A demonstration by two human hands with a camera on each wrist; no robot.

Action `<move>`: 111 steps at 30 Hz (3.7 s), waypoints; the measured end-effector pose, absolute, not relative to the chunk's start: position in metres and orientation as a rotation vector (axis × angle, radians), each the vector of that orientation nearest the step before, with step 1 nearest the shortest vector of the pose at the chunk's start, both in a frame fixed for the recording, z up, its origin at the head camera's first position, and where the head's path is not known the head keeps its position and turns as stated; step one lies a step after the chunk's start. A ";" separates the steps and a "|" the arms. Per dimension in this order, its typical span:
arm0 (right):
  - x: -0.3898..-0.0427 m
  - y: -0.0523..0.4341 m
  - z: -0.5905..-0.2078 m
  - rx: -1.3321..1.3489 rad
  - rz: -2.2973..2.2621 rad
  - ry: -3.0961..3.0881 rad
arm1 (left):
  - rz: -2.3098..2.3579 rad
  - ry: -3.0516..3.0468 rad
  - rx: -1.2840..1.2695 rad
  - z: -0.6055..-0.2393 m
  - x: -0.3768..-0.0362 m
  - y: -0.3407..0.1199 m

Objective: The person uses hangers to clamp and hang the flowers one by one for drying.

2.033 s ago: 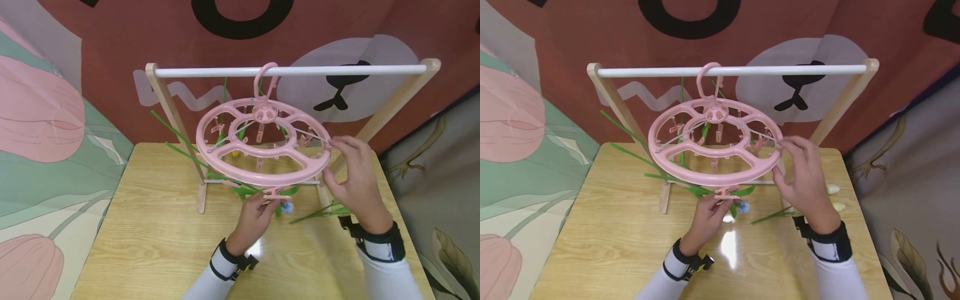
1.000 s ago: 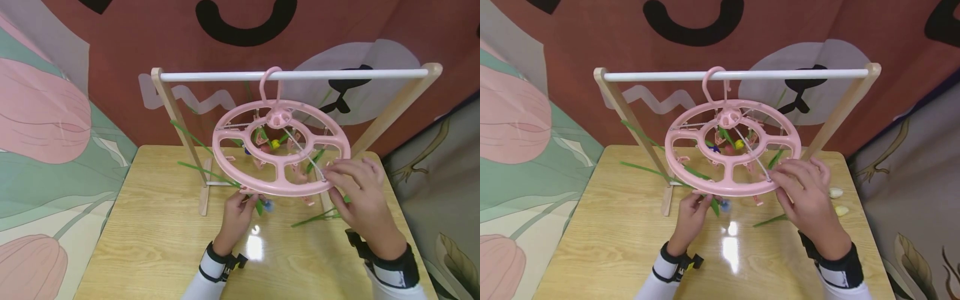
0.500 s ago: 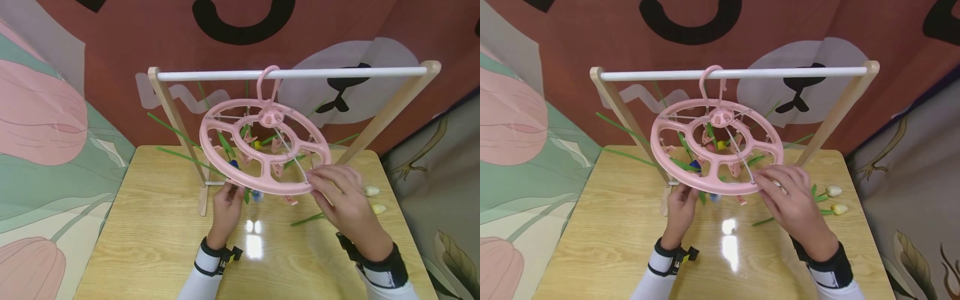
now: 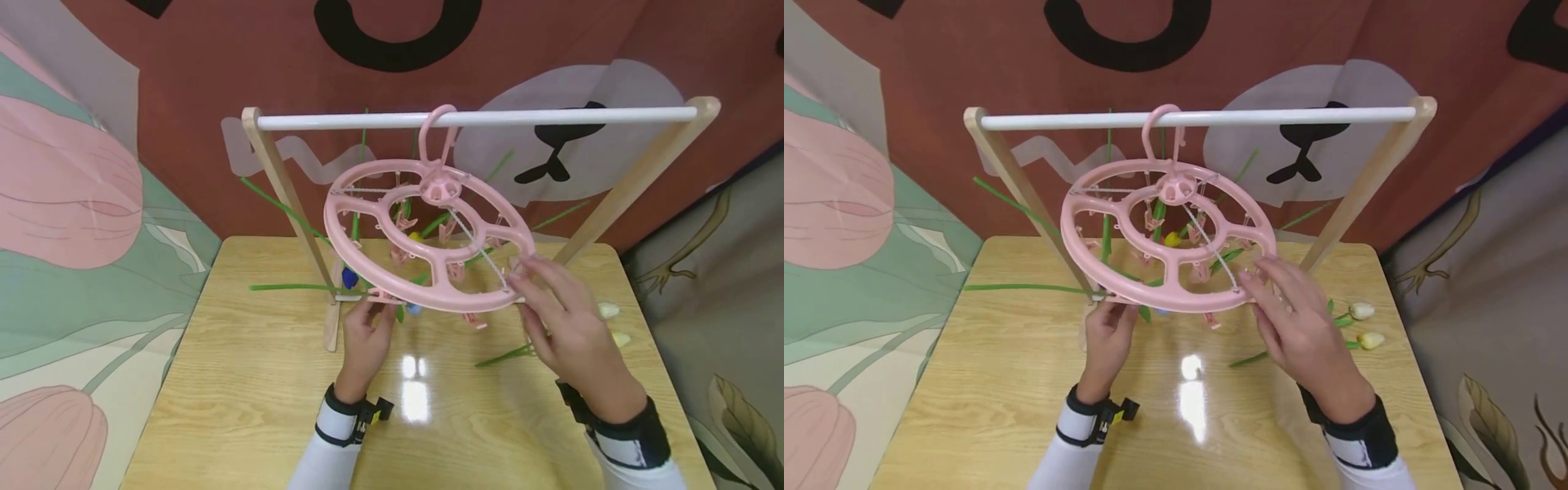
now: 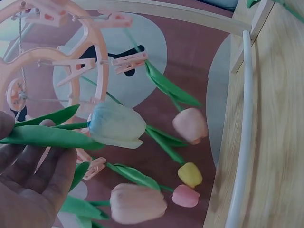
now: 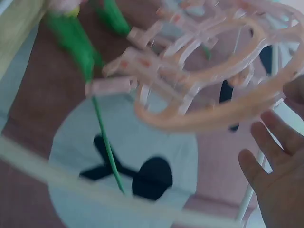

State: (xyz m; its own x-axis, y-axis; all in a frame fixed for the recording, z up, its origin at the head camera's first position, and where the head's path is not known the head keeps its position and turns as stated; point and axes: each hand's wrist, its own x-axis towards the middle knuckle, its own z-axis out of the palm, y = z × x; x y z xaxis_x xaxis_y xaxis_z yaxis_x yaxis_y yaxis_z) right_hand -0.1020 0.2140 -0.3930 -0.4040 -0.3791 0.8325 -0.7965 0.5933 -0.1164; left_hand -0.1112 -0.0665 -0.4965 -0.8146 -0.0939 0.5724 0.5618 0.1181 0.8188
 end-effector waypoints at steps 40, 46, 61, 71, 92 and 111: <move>-0.116 0.307 -0.574 0.855 0.458 -2.761 | -1.538 -2.515 -0.744 -0.574 -0.065 -0.048; -0.116 0.306 -0.576 0.821 0.391 -2.853 | -1.429 -2.625 -0.781 -0.580 -0.063 -0.040; -0.117 0.288 -0.552 0.946 0.153 -2.690 | -0.692 -2.469 -0.955 -0.567 -0.059 -0.005; -0.100 0.244 -0.535 1.026 0.190 -2.590 | -0.264 -2.490 -0.964 -0.548 -0.070 0.020; -0.082 0.249 -0.534 0.980 0.331 -2.701 | -0.863 -2.570 -0.767 -0.548 -0.064 -0.009; -0.083 0.297 -0.525 0.776 0.473 -2.766 | -0.825 -2.517 -0.730 -0.537 -0.062 -0.038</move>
State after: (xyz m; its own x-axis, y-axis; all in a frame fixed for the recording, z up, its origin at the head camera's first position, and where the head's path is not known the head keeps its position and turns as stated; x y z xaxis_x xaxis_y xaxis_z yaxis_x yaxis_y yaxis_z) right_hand -0.0825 0.2973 -0.5255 -0.8335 -0.4629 0.3017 -0.5369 0.8076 -0.2439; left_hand -0.0621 -0.0377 -0.5370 -0.7877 0.3532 0.5048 0.5835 0.6907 0.4272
